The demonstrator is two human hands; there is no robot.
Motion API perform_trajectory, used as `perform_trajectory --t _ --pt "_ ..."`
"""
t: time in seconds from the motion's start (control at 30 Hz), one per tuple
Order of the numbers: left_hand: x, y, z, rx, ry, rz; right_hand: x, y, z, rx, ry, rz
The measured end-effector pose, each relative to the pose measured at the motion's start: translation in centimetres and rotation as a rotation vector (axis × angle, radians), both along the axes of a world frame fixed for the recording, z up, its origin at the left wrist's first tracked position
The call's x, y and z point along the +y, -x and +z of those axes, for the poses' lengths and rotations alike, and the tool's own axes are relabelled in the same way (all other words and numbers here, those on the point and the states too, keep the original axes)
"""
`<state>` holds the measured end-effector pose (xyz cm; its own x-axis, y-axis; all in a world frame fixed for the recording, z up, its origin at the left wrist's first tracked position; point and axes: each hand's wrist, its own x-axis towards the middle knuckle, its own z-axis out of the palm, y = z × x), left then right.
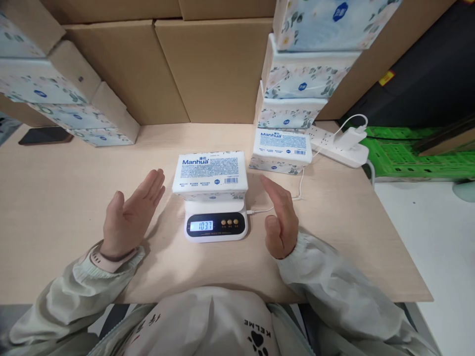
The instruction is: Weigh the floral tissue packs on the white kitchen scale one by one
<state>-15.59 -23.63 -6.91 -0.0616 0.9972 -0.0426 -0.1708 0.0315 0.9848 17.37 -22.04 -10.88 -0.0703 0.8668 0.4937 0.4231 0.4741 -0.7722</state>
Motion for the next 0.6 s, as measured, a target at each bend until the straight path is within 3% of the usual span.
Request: perform_trajectory --t 0.1,0.33,0.6 --pt "-0.04 0.0 -0.09 -0.006 -0.004 -0.004 0.02 0.32 0.36 -0.005 -0.12 0.008" --pt "0.01 0.27 -0.53 -0.032 -0.042 -0.033 0.55 0.39 0.02 -0.022 -0.171 0.046" --pt "-0.15 0.22 -0.66 -0.031 -0.053 -0.047 0.55 0.58 0.26 -0.028 -0.106 0.105"
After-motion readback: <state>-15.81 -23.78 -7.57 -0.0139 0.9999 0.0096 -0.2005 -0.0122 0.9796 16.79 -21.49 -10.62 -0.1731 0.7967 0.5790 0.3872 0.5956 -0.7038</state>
